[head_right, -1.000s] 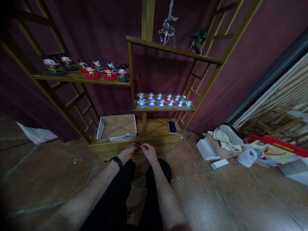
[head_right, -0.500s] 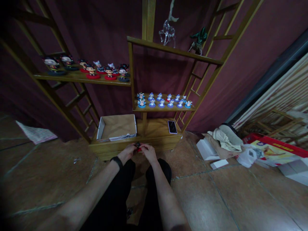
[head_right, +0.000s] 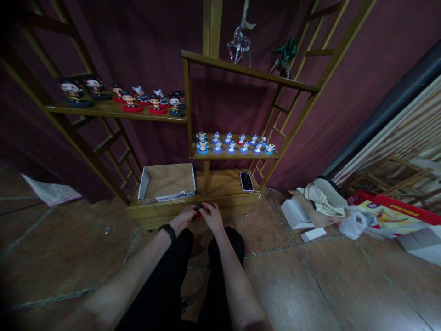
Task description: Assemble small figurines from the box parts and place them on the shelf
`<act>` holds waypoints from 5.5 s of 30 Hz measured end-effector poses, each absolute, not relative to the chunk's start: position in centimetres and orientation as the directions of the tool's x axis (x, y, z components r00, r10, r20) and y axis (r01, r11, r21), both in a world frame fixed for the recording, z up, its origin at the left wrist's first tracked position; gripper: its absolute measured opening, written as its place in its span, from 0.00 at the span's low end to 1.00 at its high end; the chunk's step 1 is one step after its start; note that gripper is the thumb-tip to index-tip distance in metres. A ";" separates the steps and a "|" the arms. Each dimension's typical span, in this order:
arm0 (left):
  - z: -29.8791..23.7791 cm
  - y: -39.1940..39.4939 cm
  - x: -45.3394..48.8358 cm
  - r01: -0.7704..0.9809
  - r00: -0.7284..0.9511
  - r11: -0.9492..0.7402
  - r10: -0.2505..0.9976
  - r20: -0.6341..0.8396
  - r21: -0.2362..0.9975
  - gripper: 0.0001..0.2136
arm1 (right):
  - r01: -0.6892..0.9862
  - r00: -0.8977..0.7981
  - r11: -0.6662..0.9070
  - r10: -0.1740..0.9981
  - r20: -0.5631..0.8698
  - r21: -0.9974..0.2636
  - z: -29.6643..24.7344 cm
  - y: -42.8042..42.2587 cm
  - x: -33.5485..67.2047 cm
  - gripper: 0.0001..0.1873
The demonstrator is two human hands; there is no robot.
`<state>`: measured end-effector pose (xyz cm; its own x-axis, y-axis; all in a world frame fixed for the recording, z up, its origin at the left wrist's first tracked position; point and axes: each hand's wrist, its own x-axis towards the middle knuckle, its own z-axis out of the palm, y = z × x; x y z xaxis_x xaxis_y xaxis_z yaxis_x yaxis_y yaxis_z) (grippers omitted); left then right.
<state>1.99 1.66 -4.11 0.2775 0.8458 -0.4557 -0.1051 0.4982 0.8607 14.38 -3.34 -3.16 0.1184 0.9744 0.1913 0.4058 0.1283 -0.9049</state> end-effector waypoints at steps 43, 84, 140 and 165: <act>-3.2 1.6 1.1 -0.239 0.453 0.593 0.769 -0.452 0.769 0.11 | 0.299 0.184 -0.052 0.983 0.004 -0.953 -3.7 -2.9 14.8 0.16; -3.8 1.7 1.3 -0.269 0.394 0.589 0.789 -0.471 0.762 0.05 | -0.098 0.103 -0.197 0.973 -0.206 -0.976 -5.0 -2.1 14.6 0.18; 0.0 -2.3 2.2 0.800 0.517 -0.508 0.854 0.064 0.320 0.18 | -0.314 0.136 -0.041 0.987 -0.088 -0.949 -4.2 -2.9 15.9 0.12; -1.6 -1.5 2.0 0.734 0.607 -0.646 0.762 0.226 0.208 0.21 | -0.278 0.174 -0.045 0.980 -0.096 -0.960 -3.9 -3.1 15.8 0.14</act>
